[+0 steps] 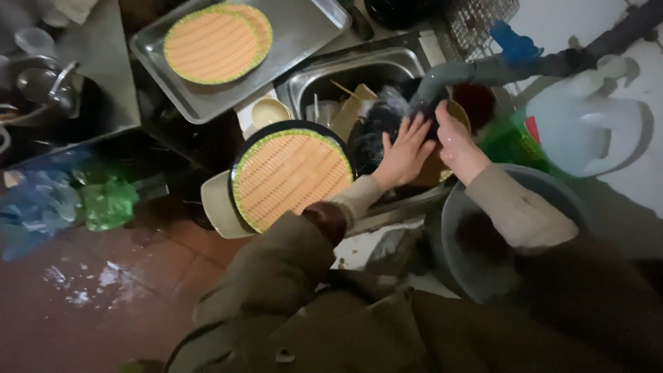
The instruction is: Rinsing a variety of dishes, trays, and utensils under a running faucet in a kitchen sink.
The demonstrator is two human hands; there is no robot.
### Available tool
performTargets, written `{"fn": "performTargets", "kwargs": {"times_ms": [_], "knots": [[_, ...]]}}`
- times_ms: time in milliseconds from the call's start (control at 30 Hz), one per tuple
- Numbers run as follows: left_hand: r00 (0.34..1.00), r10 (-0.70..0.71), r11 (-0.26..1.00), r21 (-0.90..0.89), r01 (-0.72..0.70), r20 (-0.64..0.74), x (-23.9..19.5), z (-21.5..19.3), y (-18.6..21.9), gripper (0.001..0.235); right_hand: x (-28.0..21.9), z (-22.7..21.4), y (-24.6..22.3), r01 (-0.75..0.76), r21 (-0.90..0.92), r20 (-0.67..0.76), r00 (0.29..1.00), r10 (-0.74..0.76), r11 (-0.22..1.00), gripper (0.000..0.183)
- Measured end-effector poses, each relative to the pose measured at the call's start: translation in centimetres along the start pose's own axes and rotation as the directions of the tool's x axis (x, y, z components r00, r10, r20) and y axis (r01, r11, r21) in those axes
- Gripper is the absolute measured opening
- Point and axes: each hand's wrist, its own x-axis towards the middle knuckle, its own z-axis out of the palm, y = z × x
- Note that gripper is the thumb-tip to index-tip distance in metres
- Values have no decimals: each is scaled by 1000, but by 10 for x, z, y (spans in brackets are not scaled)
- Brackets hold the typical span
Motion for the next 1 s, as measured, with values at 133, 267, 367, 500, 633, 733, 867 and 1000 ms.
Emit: {"fn": "performTargets", "kwargs": {"times_ms": [133, 267, 367, 500, 633, 733, 867, 1000], "knots": [[988, -55, 994, 85, 68, -144, 36, 8, 18, 49, -150, 27, -85, 31, 46, -8, 1000, -30, 998, 89], [950, -289, 949, 97, 301, -114, 107, 24, -30, 61, -182, 14, -98, -38, -86, 78, 996, 45, 996, 90], [960, -201, 923, 290, 253, -196, 166, 53, -126, 59, -173, -1, -84, 22, -64, 166, 986, -11, 998, 77], [755, -648, 762, -105, 639, -102, 133, 25, -132, 82, -112, -32, -43, -33, 392, 217, 975, -57, 919, 51], [598, -798, 572, -413, 709, -79, 127, -2, -135, 98, -113, -39, -59, -83, 207, 58, 996, 72, 975, 76], [662, -749, 499, -672, 547, -17, 114, -17, -136, 80, -90, -45, -52, -31, 0, 50, 998, 31, 1000, 79], [639, -767, 336, -885, 323, -58, 110, -44, -141, 79, 27, -44, 5, -46, 30, -154, 987, 50, 998, 79], [716, -646, 448, -891, 76, -263, 83, -76, -61, 59, 7, -1, -3, -82, 129, -120, 988, 97, 988, 79]]}}
